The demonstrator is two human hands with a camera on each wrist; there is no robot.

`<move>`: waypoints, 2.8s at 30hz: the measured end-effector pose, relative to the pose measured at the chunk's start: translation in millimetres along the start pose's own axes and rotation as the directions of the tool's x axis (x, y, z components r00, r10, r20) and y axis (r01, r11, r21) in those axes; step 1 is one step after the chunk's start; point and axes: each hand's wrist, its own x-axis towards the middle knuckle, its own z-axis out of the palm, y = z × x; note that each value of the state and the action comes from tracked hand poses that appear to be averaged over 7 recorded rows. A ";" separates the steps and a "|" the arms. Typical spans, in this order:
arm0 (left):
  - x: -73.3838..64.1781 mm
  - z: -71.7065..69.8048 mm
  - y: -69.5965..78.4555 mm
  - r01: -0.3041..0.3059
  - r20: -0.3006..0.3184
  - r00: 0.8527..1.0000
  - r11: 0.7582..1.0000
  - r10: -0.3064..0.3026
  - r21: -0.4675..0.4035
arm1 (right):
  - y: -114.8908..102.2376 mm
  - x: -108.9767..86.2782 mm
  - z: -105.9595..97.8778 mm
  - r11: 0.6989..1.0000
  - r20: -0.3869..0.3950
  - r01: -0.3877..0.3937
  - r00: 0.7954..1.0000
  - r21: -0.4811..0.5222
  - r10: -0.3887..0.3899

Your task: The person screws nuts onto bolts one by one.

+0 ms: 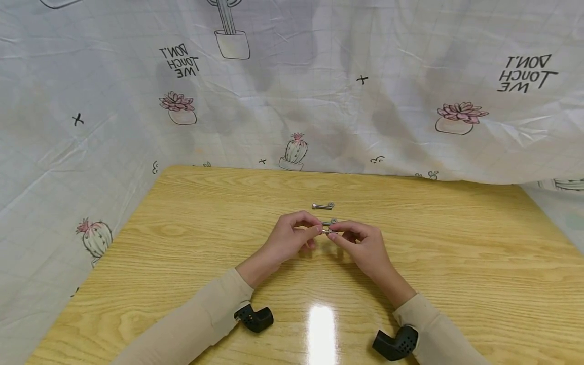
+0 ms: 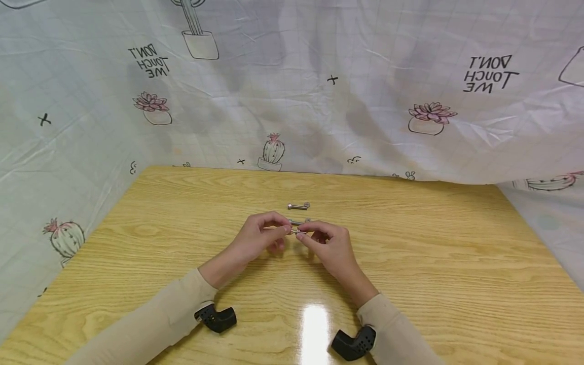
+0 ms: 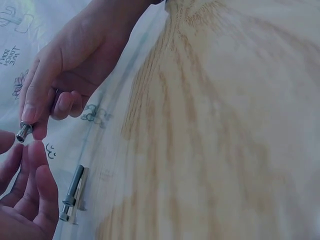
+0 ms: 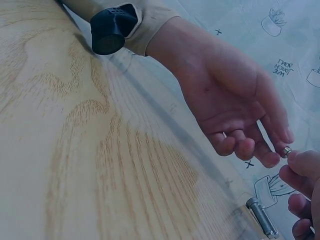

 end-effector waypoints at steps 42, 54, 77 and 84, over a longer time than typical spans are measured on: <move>-3.8 -1.8 -5.1 -0.020 0.019 1.000 1.000 0.020 0.013 | -0.4 -4.4 6.9 1.000 -0.005 0.010 1.000 -0.029 -0.010; -2.4 -1.2 -2.1 -0.039 0.041 0.998 0.999 0.040 -0.026 | -1.6 -2.4 2.9 1.000 0.017 0.027 0.999 -0.008 -0.027; 1.0 1.9 2.1 0.030 0.014 0.999 1.000 -0.030 0.010 | -2.3 1.1 -2.1 1.000 0.018 0.015 1.000 0.002 -0.015; 3.6 2.2 -0.5 0.063 0.030 0.998 0.998 -0.063 -0.002 | -2.5 1.8 -1.3 1.000 0.009 0.009 1.000 0.007 -0.009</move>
